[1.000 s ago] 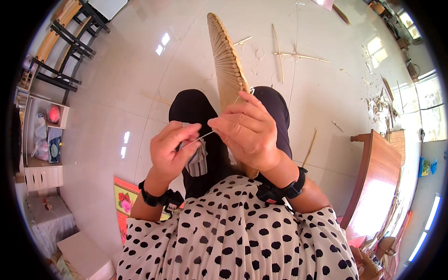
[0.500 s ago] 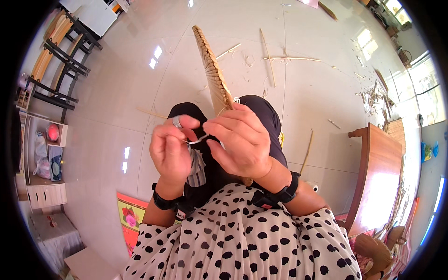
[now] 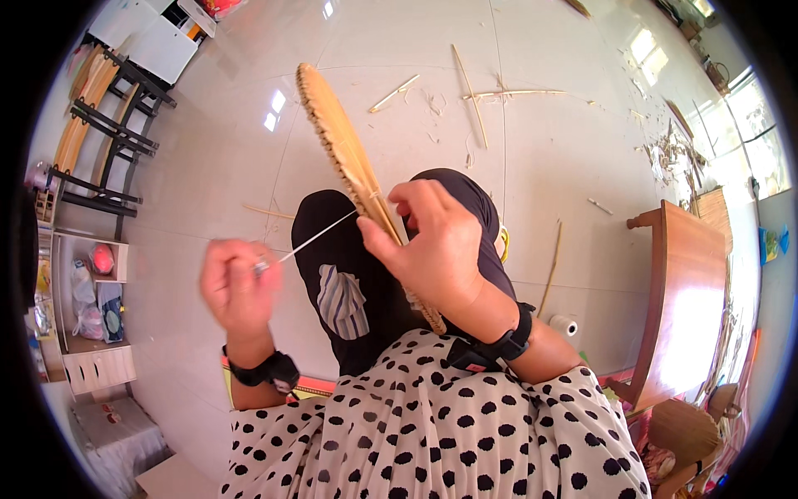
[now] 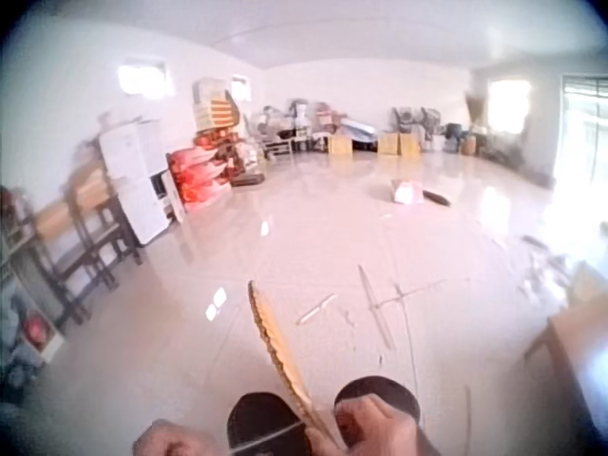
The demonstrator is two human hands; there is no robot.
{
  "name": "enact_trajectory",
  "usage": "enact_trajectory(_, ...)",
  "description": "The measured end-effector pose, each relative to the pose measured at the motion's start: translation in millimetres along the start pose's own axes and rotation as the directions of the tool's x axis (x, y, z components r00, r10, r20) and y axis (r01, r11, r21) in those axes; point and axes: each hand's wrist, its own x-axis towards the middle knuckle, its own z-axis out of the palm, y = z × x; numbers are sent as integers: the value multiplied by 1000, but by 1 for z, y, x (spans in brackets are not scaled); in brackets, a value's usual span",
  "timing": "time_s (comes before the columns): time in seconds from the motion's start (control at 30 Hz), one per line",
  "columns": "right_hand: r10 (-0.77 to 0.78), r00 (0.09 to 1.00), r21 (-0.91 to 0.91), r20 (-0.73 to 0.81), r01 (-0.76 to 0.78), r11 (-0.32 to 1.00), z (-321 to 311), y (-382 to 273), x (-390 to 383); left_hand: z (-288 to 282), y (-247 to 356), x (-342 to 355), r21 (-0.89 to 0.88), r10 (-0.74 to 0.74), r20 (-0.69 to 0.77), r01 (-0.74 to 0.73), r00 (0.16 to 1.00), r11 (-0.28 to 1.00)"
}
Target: The person sews the edge of a bamboo hat by hand using a needle and thread, pulling the thread through the bamboo slats and rotating the hat.
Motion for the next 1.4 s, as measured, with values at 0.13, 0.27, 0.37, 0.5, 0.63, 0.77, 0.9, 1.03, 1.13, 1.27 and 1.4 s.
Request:
enact_trajectory(0.13,-77,997,47,4,77,996,5,4,-6,-73,20,-4,73,190,-441,-177,877,982)
enact_trajectory(0.27,-95,995,115,22,92,989,11,-3,-6,-168,58,-32,16,184,-505,-204,844,979)
enact_trajectory(0.37,-137,990,139,45,130,982,16,-10,-9,-162,46,-35,72,109,-583,-83,805,994)
enact_trajectory(0.5,-108,991,199,77,91,976,19,-4,-8,-64,11,-21,153,-58,-443,139,895,978)
enact_trajectory(0.63,-130,985,288,111,93,953,16,-4,-8,15,-11,-13,31,-417,-182,429,891,903)
enact_trajectory(0.77,-129,988,345,89,91,934,17,1,-9,55,-30,-18,-151,-525,-195,504,828,851)
enact_trajectory(0.9,-154,985,398,74,112,910,17,7,-7,61,-27,-17,-111,-558,-228,548,798,829)
enact_trajectory(1.03,-164,981,423,105,105,900,15,10,-7,53,-26,-14,-86,-623,-143,618,769,782)
enact_trajectory(1.13,-167,981,428,94,112,897,13,13,-5,38,-22,-15,-82,-683,-27,680,730,729)
enact_trajectory(1.27,-126,986,423,113,67,904,7,16,-2,16,-23,-20,-184,-640,92,645,763,742)
enact_trajectory(1.4,-103,985,347,141,48,937,1,12,3,24,-35,-10,-310,-408,80,412,909,857)
